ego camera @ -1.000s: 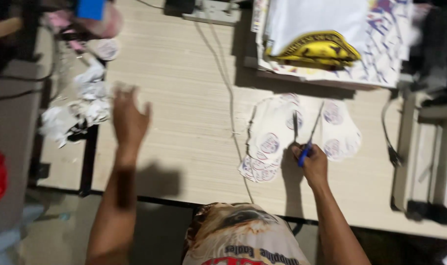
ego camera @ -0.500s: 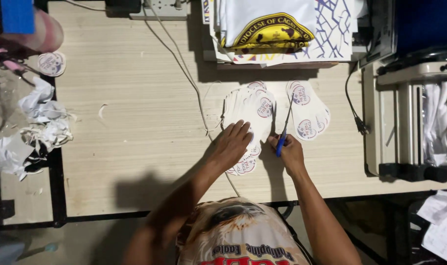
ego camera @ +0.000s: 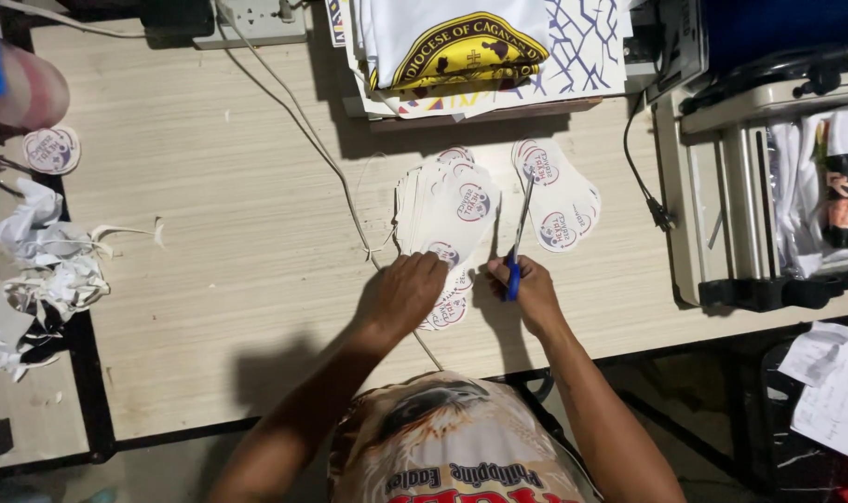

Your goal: The person uses blue-handled scissors to cut out individual oval-shaped stickers from a printed sheet. They repeatedly pick up the sheet, cut around the printed outlines, and place the cut pieces on the table.

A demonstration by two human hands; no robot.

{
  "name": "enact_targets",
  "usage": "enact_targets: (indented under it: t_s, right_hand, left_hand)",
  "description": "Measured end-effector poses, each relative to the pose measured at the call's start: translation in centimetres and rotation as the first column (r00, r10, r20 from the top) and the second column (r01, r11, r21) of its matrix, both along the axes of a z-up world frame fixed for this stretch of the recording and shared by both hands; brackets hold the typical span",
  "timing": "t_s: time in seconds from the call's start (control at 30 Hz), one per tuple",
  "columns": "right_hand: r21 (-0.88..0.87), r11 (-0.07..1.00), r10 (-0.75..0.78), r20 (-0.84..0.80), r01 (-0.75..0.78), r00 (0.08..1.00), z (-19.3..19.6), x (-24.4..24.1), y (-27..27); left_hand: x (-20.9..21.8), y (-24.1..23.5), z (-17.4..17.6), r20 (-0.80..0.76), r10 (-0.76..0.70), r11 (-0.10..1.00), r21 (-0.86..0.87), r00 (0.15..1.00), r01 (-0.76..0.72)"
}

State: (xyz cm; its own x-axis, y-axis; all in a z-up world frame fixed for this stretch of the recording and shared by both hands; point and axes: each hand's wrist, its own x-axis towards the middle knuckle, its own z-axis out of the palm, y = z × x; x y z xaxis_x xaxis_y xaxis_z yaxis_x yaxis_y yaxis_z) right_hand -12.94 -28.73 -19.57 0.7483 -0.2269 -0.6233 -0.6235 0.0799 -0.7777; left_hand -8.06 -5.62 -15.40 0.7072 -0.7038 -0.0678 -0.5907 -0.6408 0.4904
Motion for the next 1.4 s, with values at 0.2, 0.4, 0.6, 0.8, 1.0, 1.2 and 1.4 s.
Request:
enact_targets:
  t_s: [0.2, 0.4, 0.6, 0.8, 1.0, 1.2, 1.4]
  right_hand:
    - [0.368, 0.908, -0.204, -0.029, 0.200, 0.979, -2.1, -0.1, 0.6]
    - [0.287, 0.955, -0.111, 0.118, 0.073, 0.987, 1.6, 1.3, 0.3]
    - [0.271, 0.960, 0.022, 0.170, -0.068, 0.985, 6.5, 3.2, 1.7]
    - [0.082, 0.984, 0.140, 0.194, -0.158, 0.971, 8.7, 3.9, 3.1]
    - [-0.064, 0.939, 0.342, 0.249, -0.337, 0.906, 7.6, 1.7, 3.2]
    - [0.143, 0.837, 0.478, 0.281, -0.528, 0.832, 7.4, -1.1, 5.4]
    - [0.239, 0.812, 0.475, 0.259, -0.532, 0.841, 10.0, -0.9, 6.8]
  left_hand:
    - [-2.8, -2.0, 1.6, 0.190, -0.009, 0.963, -0.261, 0.982, 0.059]
    - [-2.8, -2.2, -0.1, -0.548, 0.434, 0.608, -0.409, 0.716, -0.681]
    - [-2.5, -0.8, -1.9, -0.891, -0.316, 0.327, -0.425, 0.326, -0.844]
    - [-2.8, -0.9, -1.4, -0.916, -0.075, 0.489, -0.378, 0.394, -0.786]
    - [0.4, 0.6, 4.7, -0.804, 0.150, 0.327, -0.509, 0.576, -0.796]
    - [2.2, 0.7, 5.4, -0.700, 0.263, 0.220, -0.627, 0.664, -0.747]
    - [2.0, 0.0, 7.4, -0.623, 0.299, 0.205, -0.697, 0.722, -0.687]
